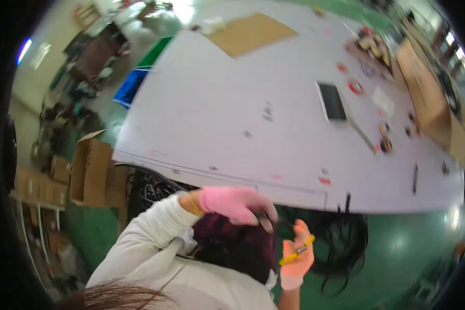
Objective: Cutting black cables into specified lengths using yellow scissors on a workbench.
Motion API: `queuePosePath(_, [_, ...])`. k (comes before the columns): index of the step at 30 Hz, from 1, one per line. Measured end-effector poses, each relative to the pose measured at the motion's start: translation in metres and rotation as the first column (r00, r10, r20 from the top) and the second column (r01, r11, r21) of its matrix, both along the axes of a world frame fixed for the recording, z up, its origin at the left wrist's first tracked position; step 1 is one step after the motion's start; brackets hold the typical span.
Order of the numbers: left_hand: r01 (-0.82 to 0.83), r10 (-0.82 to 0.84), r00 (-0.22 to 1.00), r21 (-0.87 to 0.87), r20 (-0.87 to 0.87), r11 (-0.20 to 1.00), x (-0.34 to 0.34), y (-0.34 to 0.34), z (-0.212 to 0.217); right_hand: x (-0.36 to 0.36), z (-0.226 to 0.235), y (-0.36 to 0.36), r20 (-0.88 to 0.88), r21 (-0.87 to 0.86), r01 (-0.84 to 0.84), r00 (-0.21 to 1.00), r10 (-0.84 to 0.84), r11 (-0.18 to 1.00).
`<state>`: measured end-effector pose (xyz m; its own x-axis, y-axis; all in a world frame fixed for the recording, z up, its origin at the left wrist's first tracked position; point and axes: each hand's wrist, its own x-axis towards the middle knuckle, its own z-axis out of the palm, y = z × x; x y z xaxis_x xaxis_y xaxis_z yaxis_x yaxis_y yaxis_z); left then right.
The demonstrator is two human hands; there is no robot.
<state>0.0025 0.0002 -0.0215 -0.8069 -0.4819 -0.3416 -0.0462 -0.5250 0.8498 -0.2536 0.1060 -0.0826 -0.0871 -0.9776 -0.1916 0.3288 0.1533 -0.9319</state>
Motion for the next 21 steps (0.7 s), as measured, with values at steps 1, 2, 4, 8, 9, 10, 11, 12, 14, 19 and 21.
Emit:
queuePosePath(1, [0.007, -0.008, 0.999, -0.013, -0.054, 1.000, -0.006, 0.002, -0.002, -0.002, -0.012, -0.007, -0.392, -0.179, -0.033, 0.919, -0.040, 0.983])
queuePosePath(2, [0.003, -0.006, 0.997, -0.039, -0.073, 0.999, -0.010, 0.006, -0.003, 0.007, -0.014, -0.015, -0.251, -0.001, 0.018, 0.968, -0.018, 1.000])
queuePosePath(4, [0.004, 0.007, 0.998, -0.170, 0.066, 0.985, 0.003, 0.013, 0.012, 0.006, -0.022, -0.015, -0.525, -0.034, -0.196, 0.838, 0.150, 0.980])
queuePosePath(8, [-0.390, 0.398, 0.916, -0.120, 0.049, 0.913, 0.086, 0.069, 0.032, 0.015, 0.003, -0.027, -0.891, -0.121, -0.450, 0.441, 0.103, 0.885])
queuePosePath(9, [-0.514, 0.516, 0.857, -0.116, -0.016, 0.850, 0.117, 0.090, 0.027, 0.019, 0.007, -0.030, -0.891, -0.135, -0.471, 0.443, 0.101, 0.872])
queuePosePath(10, [-0.634, 0.697, 0.688, -0.298, 0.203, 0.713, 0.136, 0.109, 0.032, 0.020, 0.008, -0.033, -0.841, -0.165, -0.444, 0.530, 0.109, 0.881])
queuePosePath(11, [-0.669, 0.832, 0.420, -0.496, 0.363, 0.554, 0.147, 0.123, 0.039, 0.025, 0.010, -0.034, -0.781, -0.189, -0.418, 0.613, 0.122, 0.888])
queuePosePath(12, [-0.679, 0.840, 0.408, -0.496, 0.357, 0.541, 0.150, 0.126, 0.041, 0.039, 0.026, -0.035, -0.590, -0.157, -0.350, 0.783, 0.196, 0.924])
queuePosePath(14, [0.407, 0.979, -0.192, -0.902, 0.071, 0.145, 0.152, 0.133, 0.044, 0.067, 0.055, -0.039, -0.689, -0.205, -0.448, 0.697, 0.197, 0.870])
queuePosePath(19, [-0.718, 0.738, 0.651, -0.456, -0.176, 0.525, 0.082, 0.132, 0.026, 0.141, 0.082, -0.054, -0.863, -0.389, -0.713, 0.503, 0.040, 0.584])
queuePosePath(21, [-0.716, 0.738, 0.562, -0.667, -0.374, 0.207, 0.079, 0.120, 0.015, 0.161, 0.078, -0.055, -0.864, -0.362, -0.756, 0.492, 0.109, 0.546])
